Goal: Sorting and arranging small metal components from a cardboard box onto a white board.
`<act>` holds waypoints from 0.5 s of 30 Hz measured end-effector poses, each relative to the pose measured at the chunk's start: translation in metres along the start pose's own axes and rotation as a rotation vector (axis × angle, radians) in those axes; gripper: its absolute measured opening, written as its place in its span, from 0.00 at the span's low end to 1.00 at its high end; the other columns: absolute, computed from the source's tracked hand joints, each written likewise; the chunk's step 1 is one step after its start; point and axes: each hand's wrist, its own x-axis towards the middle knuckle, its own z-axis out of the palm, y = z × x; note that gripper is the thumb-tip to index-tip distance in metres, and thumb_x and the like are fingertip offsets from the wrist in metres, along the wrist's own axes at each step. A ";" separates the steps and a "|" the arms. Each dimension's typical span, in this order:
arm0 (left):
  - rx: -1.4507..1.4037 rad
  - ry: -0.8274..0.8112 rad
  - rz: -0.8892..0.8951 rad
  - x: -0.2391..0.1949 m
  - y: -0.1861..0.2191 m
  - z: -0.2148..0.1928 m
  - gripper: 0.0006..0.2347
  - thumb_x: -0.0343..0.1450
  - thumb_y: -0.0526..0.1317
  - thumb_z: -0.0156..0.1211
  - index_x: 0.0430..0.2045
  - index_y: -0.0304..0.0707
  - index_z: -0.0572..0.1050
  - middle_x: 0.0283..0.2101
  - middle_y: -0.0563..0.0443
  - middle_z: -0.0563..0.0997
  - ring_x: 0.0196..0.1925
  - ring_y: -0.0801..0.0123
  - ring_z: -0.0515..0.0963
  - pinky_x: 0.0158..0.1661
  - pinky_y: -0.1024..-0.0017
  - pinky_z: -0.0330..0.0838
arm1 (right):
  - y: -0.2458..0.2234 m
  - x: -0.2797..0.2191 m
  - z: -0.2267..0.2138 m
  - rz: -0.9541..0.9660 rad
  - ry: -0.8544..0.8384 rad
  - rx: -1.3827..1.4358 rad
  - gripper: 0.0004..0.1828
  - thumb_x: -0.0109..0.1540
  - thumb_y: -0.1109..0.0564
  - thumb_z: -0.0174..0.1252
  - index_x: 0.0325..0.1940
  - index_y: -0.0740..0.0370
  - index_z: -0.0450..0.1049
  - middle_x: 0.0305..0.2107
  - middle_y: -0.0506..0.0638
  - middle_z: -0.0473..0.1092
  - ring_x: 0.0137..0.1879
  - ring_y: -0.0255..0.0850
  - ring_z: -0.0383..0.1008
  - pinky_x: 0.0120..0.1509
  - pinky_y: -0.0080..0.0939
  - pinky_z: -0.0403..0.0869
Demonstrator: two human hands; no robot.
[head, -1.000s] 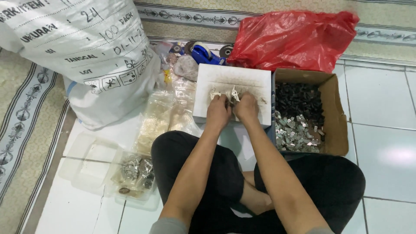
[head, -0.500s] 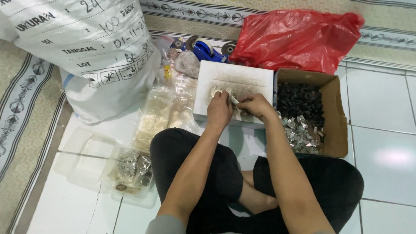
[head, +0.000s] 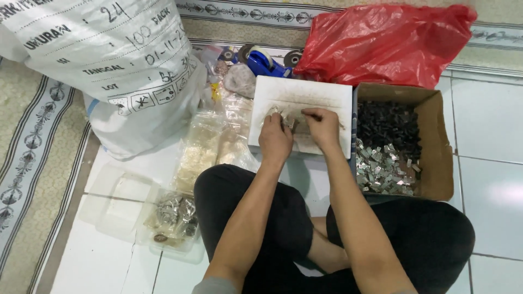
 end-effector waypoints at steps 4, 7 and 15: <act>-0.004 0.011 -0.014 0.001 -0.001 0.002 0.07 0.68 0.34 0.55 0.37 0.32 0.73 0.36 0.40 0.75 0.40 0.43 0.82 0.39 0.53 0.79 | 0.027 0.017 0.005 -0.033 0.033 -0.234 0.20 0.56 0.57 0.69 0.52 0.60 0.82 0.41 0.59 0.78 0.51 0.54 0.79 0.56 0.52 0.78; 0.021 0.040 -0.038 0.002 -0.002 0.002 0.06 0.67 0.33 0.56 0.35 0.32 0.74 0.34 0.41 0.75 0.38 0.43 0.82 0.36 0.52 0.78 | -0.005 0.002 0.014 -0.116 0.000 -0.328 0.22 0.59 0.52 0.69 0.54 0.64 0.80 0.44 0.61 0.73 0.55 0.59 0.75 0.59 0.54 0.75; -0.008 0.029 -0.061 0.003 -0.010 0.009 0.06 0.68 0.33 0.56 0.34 0.32 0.75 0.33 0.43 0.75 0.38 0.46 0.82 0.36 0.54 0.78 | -0.006 0.002 0.028 -0.161 0.006 -0.473 0.09 0.59 0.58 0.65 0.42 0.63 0.82 0.37 0.59 0.72 0.50 0.59 0.75 0.55 0.56 0.74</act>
